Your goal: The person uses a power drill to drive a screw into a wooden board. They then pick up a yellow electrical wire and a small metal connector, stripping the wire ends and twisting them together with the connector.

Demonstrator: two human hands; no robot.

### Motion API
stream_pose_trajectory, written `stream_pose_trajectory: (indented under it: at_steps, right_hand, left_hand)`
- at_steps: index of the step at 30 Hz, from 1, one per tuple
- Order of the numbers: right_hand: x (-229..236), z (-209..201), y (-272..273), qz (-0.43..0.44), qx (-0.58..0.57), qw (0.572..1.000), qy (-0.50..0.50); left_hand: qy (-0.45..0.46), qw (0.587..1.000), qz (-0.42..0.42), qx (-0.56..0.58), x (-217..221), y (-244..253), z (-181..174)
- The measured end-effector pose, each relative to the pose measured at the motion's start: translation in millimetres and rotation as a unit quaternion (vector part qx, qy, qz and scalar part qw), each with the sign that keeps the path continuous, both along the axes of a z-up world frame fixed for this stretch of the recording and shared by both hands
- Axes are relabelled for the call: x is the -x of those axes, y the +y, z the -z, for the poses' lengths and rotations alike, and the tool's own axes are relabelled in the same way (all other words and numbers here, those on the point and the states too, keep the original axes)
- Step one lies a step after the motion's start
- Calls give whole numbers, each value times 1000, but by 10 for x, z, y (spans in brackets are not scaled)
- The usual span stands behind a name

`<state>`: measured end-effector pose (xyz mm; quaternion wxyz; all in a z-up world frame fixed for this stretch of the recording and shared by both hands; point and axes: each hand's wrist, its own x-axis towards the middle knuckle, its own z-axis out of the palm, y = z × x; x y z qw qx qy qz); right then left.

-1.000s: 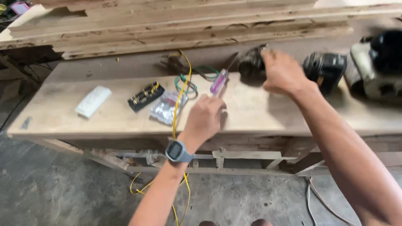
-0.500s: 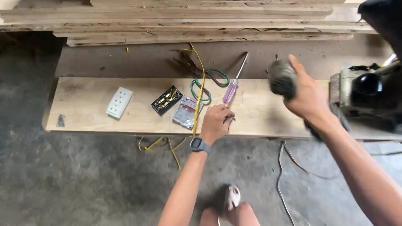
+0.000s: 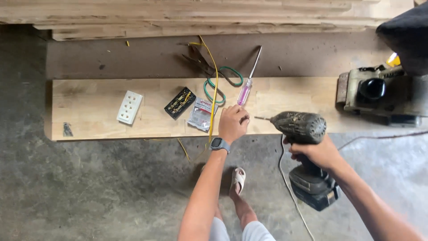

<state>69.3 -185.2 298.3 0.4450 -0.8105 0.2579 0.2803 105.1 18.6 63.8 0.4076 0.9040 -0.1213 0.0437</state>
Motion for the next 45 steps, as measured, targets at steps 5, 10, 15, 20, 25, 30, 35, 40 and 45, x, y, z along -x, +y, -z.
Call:
stream_pose_trajectory:
  at_steps: [5,10,15,20,25,30,35,40,45]
  right_hand:
    - [-101,24,289,35,-15,999,9]
    - [-142,40,474,76,-42,996,-8]
    - [-130,17,534,84,-27,996,0]
    - [-156,15,577,92,-15,996,5]
    - [-190,20,547,46,34,998,37]
    - [-357,97,447,-137,146,979,41]
    - [-509,26,613,-191,174,965,54]
    - [-501,163,543,-177,169,967,74]
    - [-507,48,641,-189,179,962,80]
  left_hand:
    - [-11,1000,5,0,-17,-5,135]
    - [-4,1000,15,-2,-32,31,104]
    - [9,1000,27,13,-34,67,4]
    - [6,1000,26,-7,-43,43,136]
    - [10,999,35,-13,-39,43,115]
    - [9,999,38,-10,-38,63,35]
    - [13,999,31,-2,-38,53,22]
    - [-12,1000,19,4,-29,7,185]
    - [-25,1000,12,10,-28,6,125]
